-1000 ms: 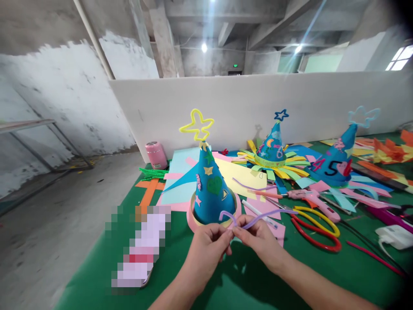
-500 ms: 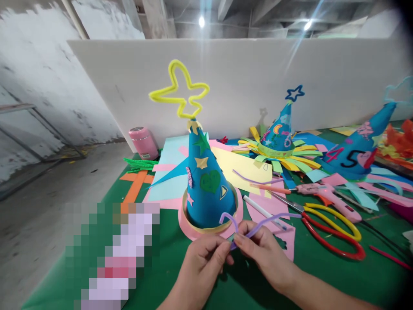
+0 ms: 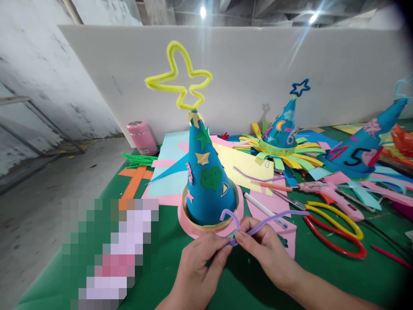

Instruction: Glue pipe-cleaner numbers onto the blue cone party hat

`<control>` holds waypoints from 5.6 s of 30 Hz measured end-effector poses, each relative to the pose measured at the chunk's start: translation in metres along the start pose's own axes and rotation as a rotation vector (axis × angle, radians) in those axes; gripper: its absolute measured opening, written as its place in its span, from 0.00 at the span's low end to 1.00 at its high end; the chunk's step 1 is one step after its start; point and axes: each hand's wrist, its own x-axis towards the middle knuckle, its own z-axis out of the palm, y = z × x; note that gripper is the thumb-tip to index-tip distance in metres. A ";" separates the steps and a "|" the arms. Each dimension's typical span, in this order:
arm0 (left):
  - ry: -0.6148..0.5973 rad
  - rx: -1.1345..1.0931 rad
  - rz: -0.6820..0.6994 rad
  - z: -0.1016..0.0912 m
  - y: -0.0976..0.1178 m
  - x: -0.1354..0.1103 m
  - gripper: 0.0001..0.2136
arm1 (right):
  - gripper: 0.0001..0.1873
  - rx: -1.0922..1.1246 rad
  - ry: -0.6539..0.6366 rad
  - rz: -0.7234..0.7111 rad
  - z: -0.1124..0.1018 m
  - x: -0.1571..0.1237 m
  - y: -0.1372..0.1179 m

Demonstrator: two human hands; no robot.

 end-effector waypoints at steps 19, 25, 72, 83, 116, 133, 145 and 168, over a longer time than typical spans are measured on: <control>0.031 -0.562 -0.533 0.008 0.012 0.002 0.12 | 0.11 0.140 0.051 -0.014 0.002 0.000 0.006; -0.009 -0.632 -0.585 0.013 0.009 0.002 0.12 | 0.13 0.132 0.102 -0.009 0.005 0.001 0.004; -0.354 -0.908 -0.614 0.012 0.002 -0.010 0.12 | 0.08 -0.111 -0.249 0.050 -0.011 0.019 -0.029; -0.437 -1.089 -0.651 0.013 0.003 -0.013 0.12 | 0.03 0.156 -0.559 0.088 -0.024 0.023 -0.007; -0.398 -0.884 -0.627 0.014 0.008 -0.013 0.12 | 0.04 0.195 -0.536 0.087 -0.025 0.026 -0.003; -0.434 -0.881 -0.639 0.016 0.013 -0.009 0.17 | 0.14 0.153 -0.501 0.139 -0.021 0.028 -0.001; -0.288 -0.824 -0.627 0.010 0.008 -0.009 0.14 | 0.08 -0.096 -0.551 0.108 -0.025 0.023 -0.016; -0.332 -1.020 -0.625 0.017 0.008 -0.015 0.13 | 0.05 0.187 -0.369 -0.013 -0.021 0.027 0.002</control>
